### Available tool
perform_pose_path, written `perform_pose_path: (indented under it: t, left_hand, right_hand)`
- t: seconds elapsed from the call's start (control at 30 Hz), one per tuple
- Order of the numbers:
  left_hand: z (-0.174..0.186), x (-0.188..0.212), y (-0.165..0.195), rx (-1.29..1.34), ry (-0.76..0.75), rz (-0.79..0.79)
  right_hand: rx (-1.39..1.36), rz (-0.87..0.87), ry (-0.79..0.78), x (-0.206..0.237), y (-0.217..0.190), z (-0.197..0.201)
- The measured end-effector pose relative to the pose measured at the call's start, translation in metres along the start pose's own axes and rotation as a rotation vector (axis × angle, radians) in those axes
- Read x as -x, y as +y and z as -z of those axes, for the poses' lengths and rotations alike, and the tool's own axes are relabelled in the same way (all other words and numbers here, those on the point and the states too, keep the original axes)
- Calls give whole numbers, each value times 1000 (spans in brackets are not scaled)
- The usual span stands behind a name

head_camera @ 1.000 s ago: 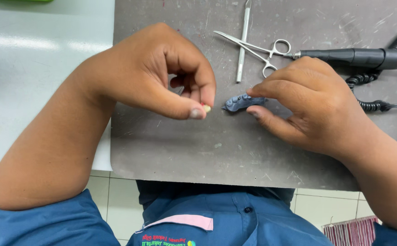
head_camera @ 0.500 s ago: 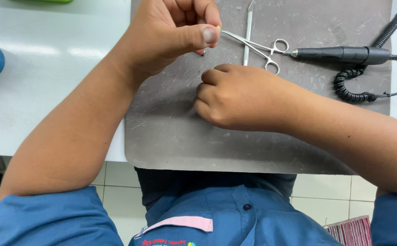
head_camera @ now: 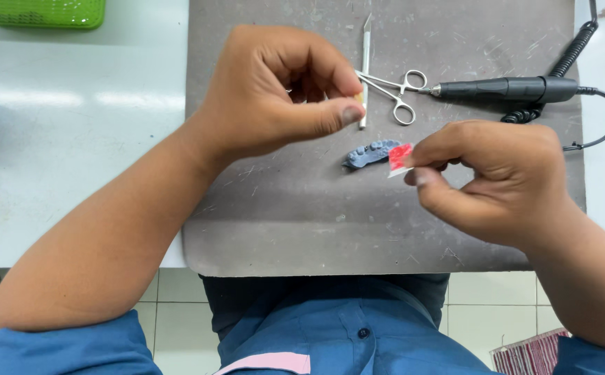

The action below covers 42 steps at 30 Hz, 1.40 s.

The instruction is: The person places a small tooth-shaped object into a dental mold, uses a rotary tool to grind and shape the object, then reinserts it into the mold and applies a red material to the surface. The person repeats grinding and reinsertion steps to refine the fit.

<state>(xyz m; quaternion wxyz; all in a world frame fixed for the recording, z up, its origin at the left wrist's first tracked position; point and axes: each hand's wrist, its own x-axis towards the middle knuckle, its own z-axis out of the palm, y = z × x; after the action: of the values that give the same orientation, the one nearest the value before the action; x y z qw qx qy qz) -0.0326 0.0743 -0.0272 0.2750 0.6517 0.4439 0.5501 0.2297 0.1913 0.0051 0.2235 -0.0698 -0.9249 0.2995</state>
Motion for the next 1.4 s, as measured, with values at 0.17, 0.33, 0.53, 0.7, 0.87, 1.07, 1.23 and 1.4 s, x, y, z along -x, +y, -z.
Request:
perform_pose_path:
  t: [0.17, 0.33, 0.53, 0.7, 0.87, 1.07, 1.23, 1.4]
  left_hand:
    - [-23, -1, 22, -423, 28, -224]
    - [-35, -3, 24, -534, 1, -294]
    - [-48, 2, 18, -583, -13, -39]
    - [-51, 0, 6, -550, -8, 200]
    - [-50, -2, 4, -467, -26, 372]
    - [-48, -6, 8, -408, -3, 466]
    - [-47, -5, 8, -422, 31, 481]
    - [-46, 0, 10, -462, 38, 284]
  right_hand:
    - [-179, -162, 77, 11, 28, 13]
    - [-115, -177, 92, 17, 38, 10]
    - [-112, -210, 60, 14, 38, -5]
    - [-165, -291, 79, 13, 26, -14]
    - [-50, -262, 79, 12, 17, -21]
    - [-44, -225, 119, 9, 14, -27]
    - [-40, -205, 122, 9, 10, -33]
    - [30, -173, 125, 8, 8, -40]
